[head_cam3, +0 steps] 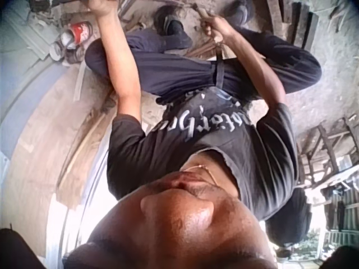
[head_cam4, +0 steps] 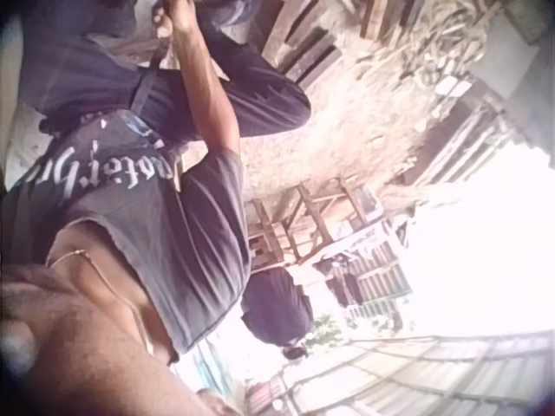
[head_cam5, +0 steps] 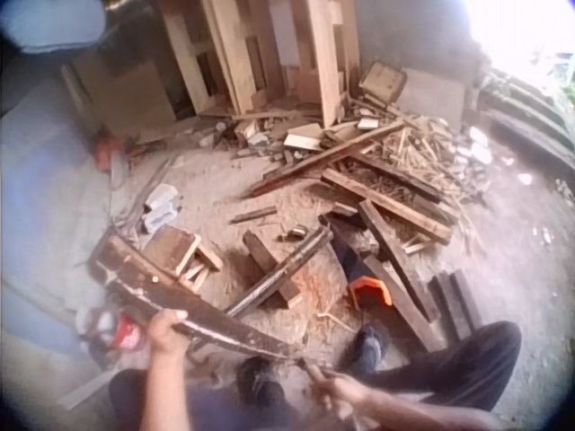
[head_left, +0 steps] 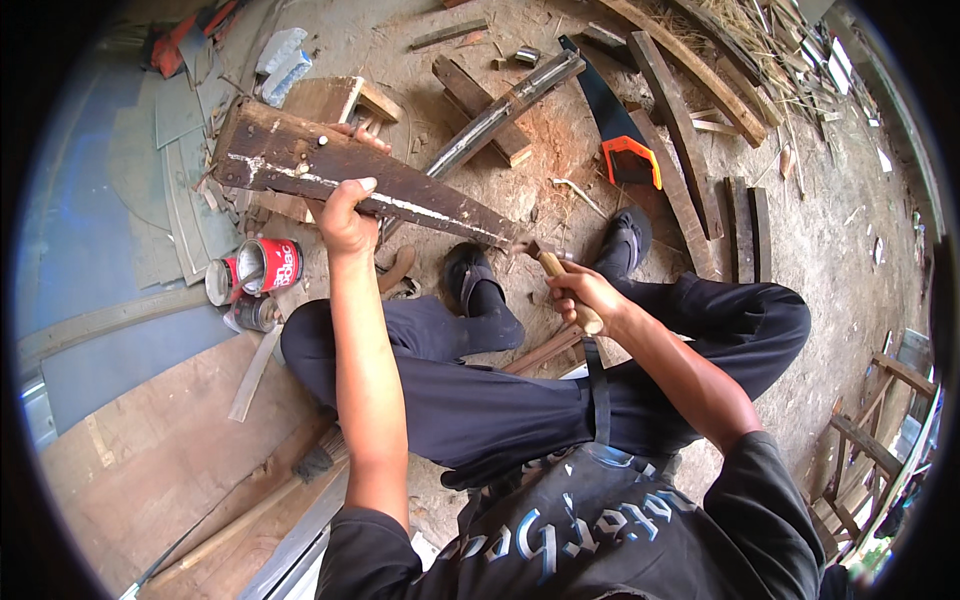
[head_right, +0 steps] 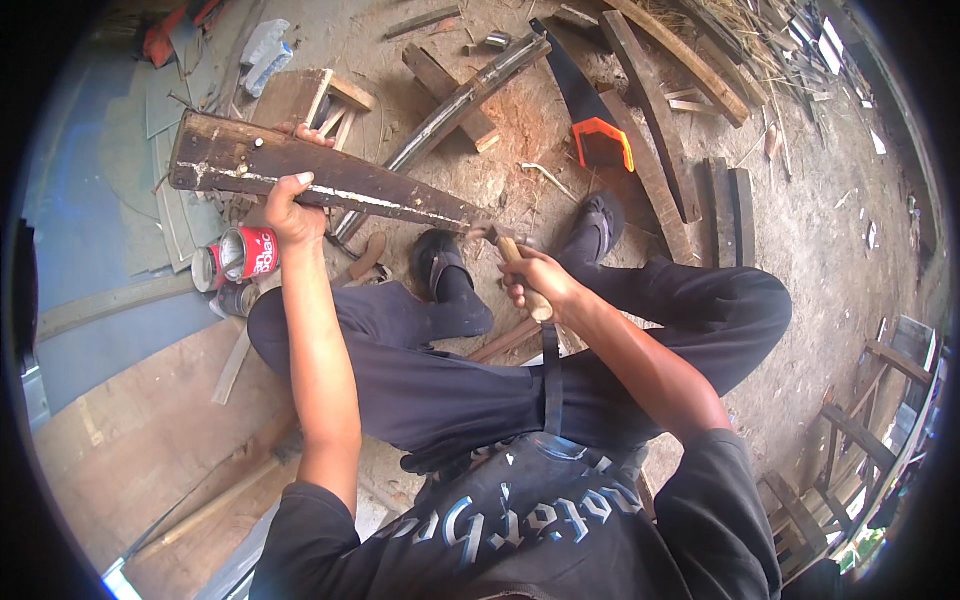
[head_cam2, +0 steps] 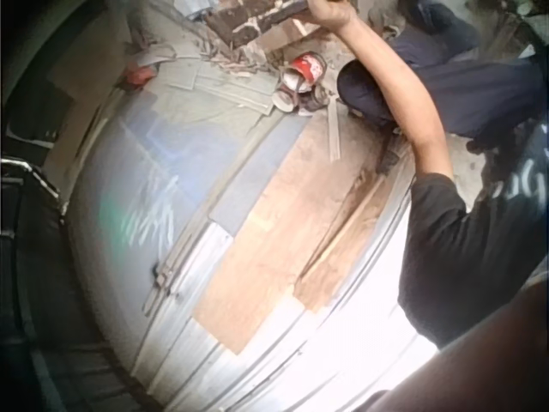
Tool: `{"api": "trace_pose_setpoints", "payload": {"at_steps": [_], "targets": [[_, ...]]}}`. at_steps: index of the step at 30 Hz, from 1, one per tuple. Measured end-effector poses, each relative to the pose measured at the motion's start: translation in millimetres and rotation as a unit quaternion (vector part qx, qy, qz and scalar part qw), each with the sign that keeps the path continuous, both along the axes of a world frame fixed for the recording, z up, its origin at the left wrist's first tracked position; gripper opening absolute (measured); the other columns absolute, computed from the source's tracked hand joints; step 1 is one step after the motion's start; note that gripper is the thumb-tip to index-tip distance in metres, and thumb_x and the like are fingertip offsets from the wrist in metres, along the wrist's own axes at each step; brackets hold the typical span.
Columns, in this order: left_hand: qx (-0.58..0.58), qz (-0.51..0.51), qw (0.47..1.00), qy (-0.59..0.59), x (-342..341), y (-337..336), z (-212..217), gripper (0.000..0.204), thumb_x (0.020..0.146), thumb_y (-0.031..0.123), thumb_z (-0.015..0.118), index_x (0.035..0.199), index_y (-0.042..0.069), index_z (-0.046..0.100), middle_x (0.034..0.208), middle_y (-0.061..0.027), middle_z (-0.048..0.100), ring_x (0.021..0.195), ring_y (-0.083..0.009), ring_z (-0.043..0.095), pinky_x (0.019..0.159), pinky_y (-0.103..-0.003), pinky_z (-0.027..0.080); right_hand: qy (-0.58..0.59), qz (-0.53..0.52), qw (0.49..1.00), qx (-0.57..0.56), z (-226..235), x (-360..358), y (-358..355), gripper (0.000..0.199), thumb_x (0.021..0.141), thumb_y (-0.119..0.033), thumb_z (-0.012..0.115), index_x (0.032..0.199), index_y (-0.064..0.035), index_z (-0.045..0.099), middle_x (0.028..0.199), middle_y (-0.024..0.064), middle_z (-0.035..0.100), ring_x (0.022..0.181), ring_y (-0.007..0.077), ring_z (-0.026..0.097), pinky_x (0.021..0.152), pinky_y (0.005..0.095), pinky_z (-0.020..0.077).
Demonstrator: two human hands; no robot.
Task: The person sits on the floor and uses a hammer to drive nails into a curved wooden piece, then uses a hand saw to cut a small section of the wood. The person continues hammering nails into the wood piece.
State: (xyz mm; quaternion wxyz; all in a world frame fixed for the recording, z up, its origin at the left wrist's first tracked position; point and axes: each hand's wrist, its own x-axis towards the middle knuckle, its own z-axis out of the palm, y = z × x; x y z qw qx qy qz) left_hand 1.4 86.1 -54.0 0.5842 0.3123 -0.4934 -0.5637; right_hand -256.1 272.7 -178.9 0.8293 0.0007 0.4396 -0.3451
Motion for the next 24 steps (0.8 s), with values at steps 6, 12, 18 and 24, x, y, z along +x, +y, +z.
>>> {"api": "trace_pose_setpoints", "payload": {"at_steps": [6, 12, 18, 24], "targets": [[-0.031, -0.044, 0.998, 0.046, -17, 6, 4, 0.066, 0.063, 0.004, 0.059, 0.127, -0.004, 0.049, 0.109, -0.0165, 0.06, 0.104, -0.0292, 0.061, 0.1, -0.045, 0.049, -0.156, -0.002, 0.987, 0.028, 18, 21, -33, 0.016, 0.095, -0.009, 0.057, 0.104, -0.0111, 0.043, 0.073, -0.0007, 0.052, 0.052, 0.0056, 0.048, 0.041, 0.0191, 0.0417], [-0.031, -0.058, 0.998, 0.019, -32, 17, 7, 0.07, 0.061, 0.006, 0.061, 0.129, -0.003, 0.047, 0.111, -0.016, 0.058, 0.108, -0.0289, 0.06, 0.101, -0.046, 0.047, -0.298, -0.069, 0.933, 0.193, 36, 15, -50, 0.01, 0.097, -0.009, 0.051, 0.092, -0.0037, 0.044, 0.072, 0.0019, 0.051, 0.048, 0.005, 0.051, 0.041, 0.0174, 0.0504], [-0.023, -0.075, 0.997, -0.008, -46, 26, 14, 0.073, 0.06, 0.008, 0.059, 0.13, -0.004, 0.045, 0.111, -0.017, 0.057, 0.108, -0.0285, 0.058, 0.107, -0.045, 0.042, -0.32, -0.038, 0.934, 0.153, 51, 6, -50, 0.012, 0.095, -0.008, 0.049, 0.086, -0.0015, 0.044, 0.072, 0.002, 0.05, 0.049, 0.0047, 0.051, 0.042, 0.0171, 0.0508], [-0.043, -0.057, 0.997, -0.019, -51, 35, 15, 0.073, 0.06, 0.008, 0.06, 0.13, -0.004, 0.045, 0.11, -0.0163, 0.058, 0.109, -0.0283, 0.059, 0.104, -0.044, 0.045, -0.219, 0.0, 0.971, 0.095, 57, 3, -39, 0.015, 0.095, -0.009, 0.05, 0.083, -0.0025, 0.045, 0.073, 0.0019, 0.049, 0.049, 0.0036, 0.05, 0.04, 0.0159, 0.0472]]}}
